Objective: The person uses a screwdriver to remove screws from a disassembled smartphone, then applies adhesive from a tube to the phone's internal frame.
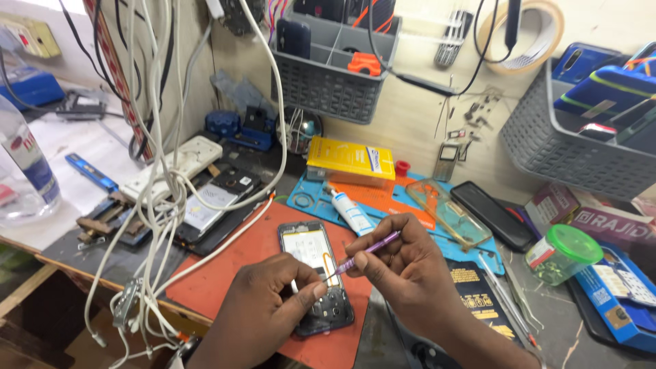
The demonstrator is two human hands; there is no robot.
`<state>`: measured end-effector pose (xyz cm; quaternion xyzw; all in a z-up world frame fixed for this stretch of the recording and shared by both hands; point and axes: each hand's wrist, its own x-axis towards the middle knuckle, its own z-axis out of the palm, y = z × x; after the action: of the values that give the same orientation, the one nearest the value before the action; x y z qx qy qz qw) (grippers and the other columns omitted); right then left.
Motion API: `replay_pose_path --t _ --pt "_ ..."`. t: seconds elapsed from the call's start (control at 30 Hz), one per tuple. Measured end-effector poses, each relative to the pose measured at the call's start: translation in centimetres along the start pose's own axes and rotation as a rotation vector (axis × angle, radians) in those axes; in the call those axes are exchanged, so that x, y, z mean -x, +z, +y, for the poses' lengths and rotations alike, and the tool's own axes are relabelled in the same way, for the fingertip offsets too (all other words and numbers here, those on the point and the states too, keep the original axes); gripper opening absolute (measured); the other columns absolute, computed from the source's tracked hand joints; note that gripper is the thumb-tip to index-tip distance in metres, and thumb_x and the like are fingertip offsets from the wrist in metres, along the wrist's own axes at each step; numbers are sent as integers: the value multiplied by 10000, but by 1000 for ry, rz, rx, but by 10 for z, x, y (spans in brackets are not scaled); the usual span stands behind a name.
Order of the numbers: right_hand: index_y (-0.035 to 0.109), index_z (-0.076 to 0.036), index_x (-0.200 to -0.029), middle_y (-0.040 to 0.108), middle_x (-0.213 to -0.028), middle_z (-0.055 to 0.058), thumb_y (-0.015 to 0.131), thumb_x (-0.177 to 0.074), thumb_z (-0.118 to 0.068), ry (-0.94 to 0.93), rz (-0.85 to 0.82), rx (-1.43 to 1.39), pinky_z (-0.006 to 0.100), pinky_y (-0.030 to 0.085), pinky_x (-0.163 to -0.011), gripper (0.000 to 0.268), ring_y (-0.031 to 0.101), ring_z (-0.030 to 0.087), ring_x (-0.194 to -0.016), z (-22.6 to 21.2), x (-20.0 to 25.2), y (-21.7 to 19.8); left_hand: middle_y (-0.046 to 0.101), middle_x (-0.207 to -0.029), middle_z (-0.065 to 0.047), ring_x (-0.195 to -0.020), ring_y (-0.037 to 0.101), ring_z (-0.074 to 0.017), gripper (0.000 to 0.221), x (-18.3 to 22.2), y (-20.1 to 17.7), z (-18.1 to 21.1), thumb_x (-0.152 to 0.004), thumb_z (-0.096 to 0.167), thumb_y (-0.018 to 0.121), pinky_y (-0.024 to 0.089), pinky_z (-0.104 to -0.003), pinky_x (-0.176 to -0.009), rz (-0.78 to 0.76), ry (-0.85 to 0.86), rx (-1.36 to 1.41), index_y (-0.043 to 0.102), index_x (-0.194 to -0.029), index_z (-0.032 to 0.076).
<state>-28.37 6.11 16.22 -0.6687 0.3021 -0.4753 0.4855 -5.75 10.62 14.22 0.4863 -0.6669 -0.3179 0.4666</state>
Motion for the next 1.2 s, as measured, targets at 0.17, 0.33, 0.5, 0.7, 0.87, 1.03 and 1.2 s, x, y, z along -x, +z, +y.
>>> replay_pose_path --t 0.17,0.33,0.5,0.7,0.87,1.03,1.2 --pt "484 5 -1113 694 -1057 161 671 -927 -10 14 -13 -20 335 631 -872 264 711 166 -967 -3 0 0 719 -649 -72 -586 652 -138 192 0 -2 -1 -836 242 748 506 -332 -558 -42 -77 -3 776 -922 72" --pt "471 5 -1111 690 -1055 159 671 -930 -28 19 -7 28 336 648 -880 272 722 171 -980 -5 2 1 754 -706 -50 -640 718 -114 206 -1 2 -8 -875 241 728 546 -303 -600 -1 90 -7 774 -882 40" --pt "460 1 -1131 688 -1054 154 668 -926 -29 41 -16 11 333 645 -874 294 734 183 -967 -5 3 3 767 -710 -61 -641 737 -130 232 0 3 -8 -830 274 775 564 -307 -602 -19 2 -25 779 -870 45" --pt "435 -14 -1216 694 -1059 152 659 -936 -11 0 4 22 325 631 -886 359 721 168 -990 -5 6 3 791 -769 -63 -713 782 -134 347 1 1 2 -709 335 864 607 -294 -656 -64 -52 9 774 -917 72" --pt "372 -104 -1368 707 -1003 120 665 -925 -4 -113 25 308 258 586 -780 541 692 118 -904 -13 8 -9 760 -850 -74 -733 762 -192 373 1 0 5 -667 318 893 582 -329 -653 -12 62 -152 765 -918 73" --pt "352 -98 -1385 697 -1066 106 642 -949 20 -190 -36 373 236 558 -775 537 668 105 -942 -11 15 -16 719 -815 -74 -735 734 -221 232 1 -2 -9 -716 210 826 574 -341 -664 -69 183 -194 746 -877 65" --pt "365 -51 -1361 665 -1119 119 626 -960 74 -244 -148 384 263 582 -880 494 664 125 -1013 -11 16 -13 695 -834 -75 -740 723 -218 265 1 -7 -13 -706 196 833 573 -329 -673 -110 288 -159 741 -915 61"
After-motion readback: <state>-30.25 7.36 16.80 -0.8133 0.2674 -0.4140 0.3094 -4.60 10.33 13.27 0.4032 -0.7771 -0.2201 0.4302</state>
